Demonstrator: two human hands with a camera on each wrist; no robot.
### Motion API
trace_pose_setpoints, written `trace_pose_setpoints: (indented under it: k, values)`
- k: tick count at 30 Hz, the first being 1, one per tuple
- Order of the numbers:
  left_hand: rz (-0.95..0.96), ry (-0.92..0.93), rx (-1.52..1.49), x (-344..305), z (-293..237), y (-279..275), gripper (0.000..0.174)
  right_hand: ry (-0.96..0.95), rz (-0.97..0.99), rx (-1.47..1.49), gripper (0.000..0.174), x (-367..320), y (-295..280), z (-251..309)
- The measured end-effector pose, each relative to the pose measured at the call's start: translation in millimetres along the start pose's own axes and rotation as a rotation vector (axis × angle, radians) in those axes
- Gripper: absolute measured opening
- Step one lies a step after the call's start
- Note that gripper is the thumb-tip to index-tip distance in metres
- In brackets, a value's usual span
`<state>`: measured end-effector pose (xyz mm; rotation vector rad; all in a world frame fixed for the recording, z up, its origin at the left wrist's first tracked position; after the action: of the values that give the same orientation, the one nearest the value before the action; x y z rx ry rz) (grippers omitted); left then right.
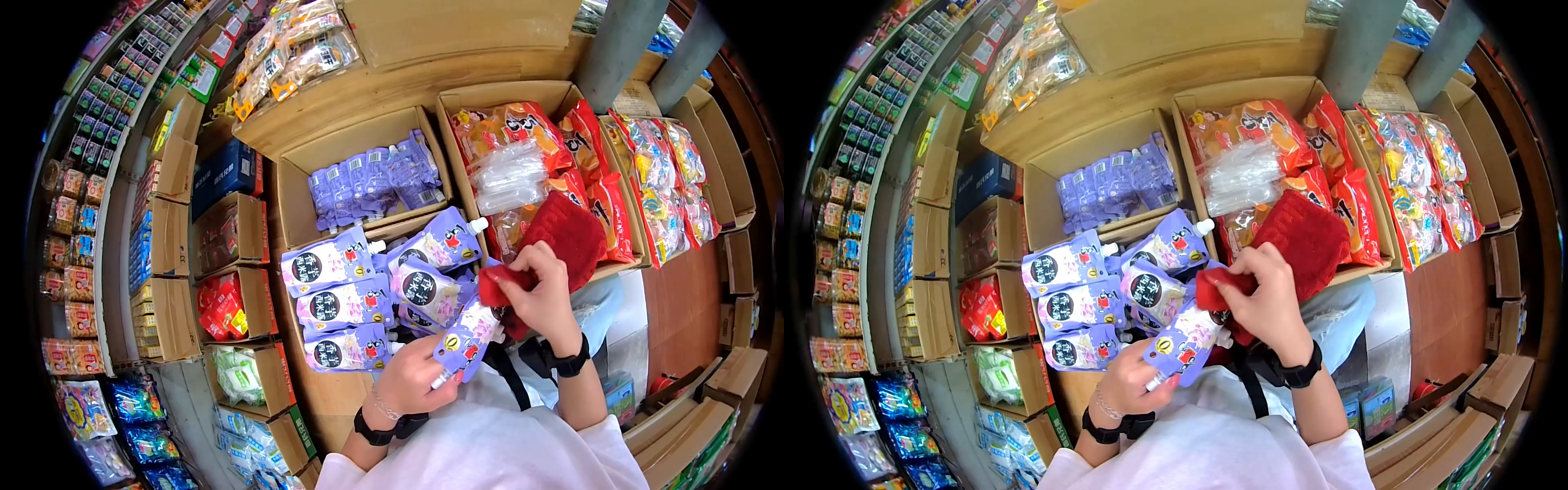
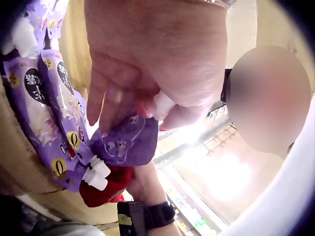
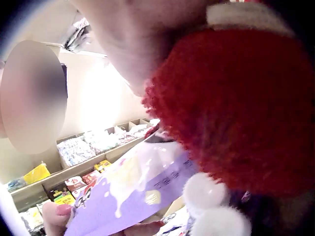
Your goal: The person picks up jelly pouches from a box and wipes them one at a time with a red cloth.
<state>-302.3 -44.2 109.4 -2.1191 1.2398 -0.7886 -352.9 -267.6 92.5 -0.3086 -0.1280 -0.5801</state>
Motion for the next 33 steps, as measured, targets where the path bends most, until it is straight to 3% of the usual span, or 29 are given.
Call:
trace_pose_setpoints:
  k: [4, 10, 14, 18, 22, 27, 30, 31, 33]
  values:
    - [-0.001, -0.007, -0.021, -2.2, 2.2, 0.9, 0.034, 0.046, -0.077, -0.017, 0.022, 7.3, -8.4, -9.5]
    - [-0.022, 0.037, -0.011, -0.6, 3.7, 4.0, 0.037, 0.015, 0.068, 0.064, 0.022, 5.5, -3.1, 12.9]
    - [-0.034, 0.053, 0.024, 0.9, 3.8, 2.9, 0.036, 0.022, -0.056, -0.017, 0.023, 14.7, -3.6, -8.5]
    - [-0.066, 0.055, 0.045, -2.4, 7.1, 4.8, 0.035, 0.201, -0.088, 0.216, 0.023, 8.4, -7.5, -14.7]
    - [-0.056, 0.046, 0.062, 1.3, 0.7, 4.7, 0.033, 0.065, 0.000, 0.121, 0.027, 2.6, -4.9, -2.3]
    - [-0.068, 0.038, 0.089, -0.5, -0.4, 6.2, 0.036, 0.154, -0.131, 0.033, 0.029, 13.5, -5.8, -14.1]
    - [-0.102, 0.003, 0.023, -7.1, 8.3, 8.3, 0.035, 0.177, -0.135, 0.193, 0.029, 9.7, -8.6, -8.2]
    - [-0.131, -0.023, -0.012, -8.1, 10.0, 8.6, 0.033, 0.191, -0.084, 0.285, 0.030, 4.8, -9.2, -2.7]
    - [-0.105, -0.164, -0.148, -13.2, 11.9, 9.0, 0.026, 0.031, 0.045, 0.211, 0.027, -5.9, -9.1, 3.2]
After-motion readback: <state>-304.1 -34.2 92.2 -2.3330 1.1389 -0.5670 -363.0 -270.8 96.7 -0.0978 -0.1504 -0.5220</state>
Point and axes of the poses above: each hand's wrist, its own x-axis towards the middle knuckle, its own y-axis out of the palm, z = x × y, the point moved 2 cm from there along x, towards the middle knuckle, and after that the axes turned 12 degrees about x, right-handed, at the moved point
